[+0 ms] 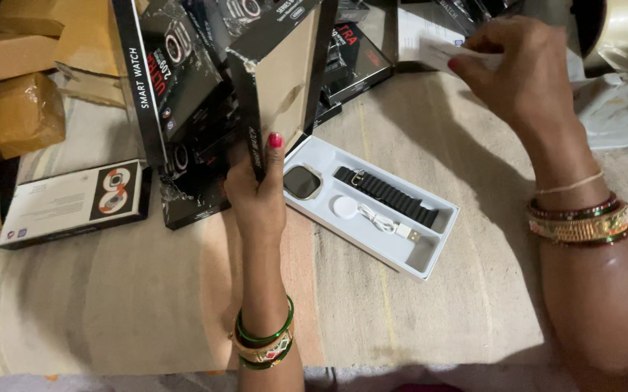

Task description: The person packs smart watches into small cardboard boxes. They open a watch box, place the watch and accessories inside, close the box, and seal it with tape. The process is repeated for multiple units.

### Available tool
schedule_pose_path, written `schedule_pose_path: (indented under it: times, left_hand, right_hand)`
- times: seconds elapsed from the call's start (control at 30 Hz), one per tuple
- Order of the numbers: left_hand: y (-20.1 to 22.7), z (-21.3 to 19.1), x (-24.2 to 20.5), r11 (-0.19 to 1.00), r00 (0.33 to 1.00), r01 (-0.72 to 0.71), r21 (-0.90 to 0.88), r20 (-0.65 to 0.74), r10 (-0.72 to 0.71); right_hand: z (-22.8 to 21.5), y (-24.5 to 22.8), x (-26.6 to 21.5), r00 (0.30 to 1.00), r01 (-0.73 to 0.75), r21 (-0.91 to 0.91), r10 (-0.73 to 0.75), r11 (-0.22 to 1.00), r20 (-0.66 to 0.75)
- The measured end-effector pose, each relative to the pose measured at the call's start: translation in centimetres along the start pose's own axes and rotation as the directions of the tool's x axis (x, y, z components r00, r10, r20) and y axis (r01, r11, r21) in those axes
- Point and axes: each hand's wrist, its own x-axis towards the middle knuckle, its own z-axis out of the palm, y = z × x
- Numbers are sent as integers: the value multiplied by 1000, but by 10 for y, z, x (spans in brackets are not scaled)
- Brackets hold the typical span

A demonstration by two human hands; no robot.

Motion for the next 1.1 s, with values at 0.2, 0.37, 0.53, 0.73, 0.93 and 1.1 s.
schedule_pose_path:
  times: [0.2, 0.37, 0.53, 0.73, 0.93, 1.1]
  left_hand:
    - [3, -1, -1, 997, 997, 64, 38, 35, -65]
    - [5, -2, 0, 988, 989, 145, 56, 27, -146]
    - [7, -1, -1, 997, 997, 78, 22, 6, -78]
    - [6, -3, -2, 998, 1000, -8, -69, -26, 6]
    - [13, -3, -3, 978, 980, -7, -209, 194, 48]
    - [26, -11, -1, 986, 855, 54, -160, 518, 37]
  right_hand:
    - [5, -85, -6, 966, 248, 75, -253, 966, 61]
    - [7, -118, -15, 883, 237, 272, -323, 933, 340]
    - [4, -119, -15, 678, 164, 503, -468, 848, 567]
    - [8, -106, -13, 818, 161, 532, -414, 832, 400]
    - [7, -77, -5, 914, -333, 544, 122, 771, 386]
    - [-2, -56, 1, 895, -403, 614, 152, 679, 420]
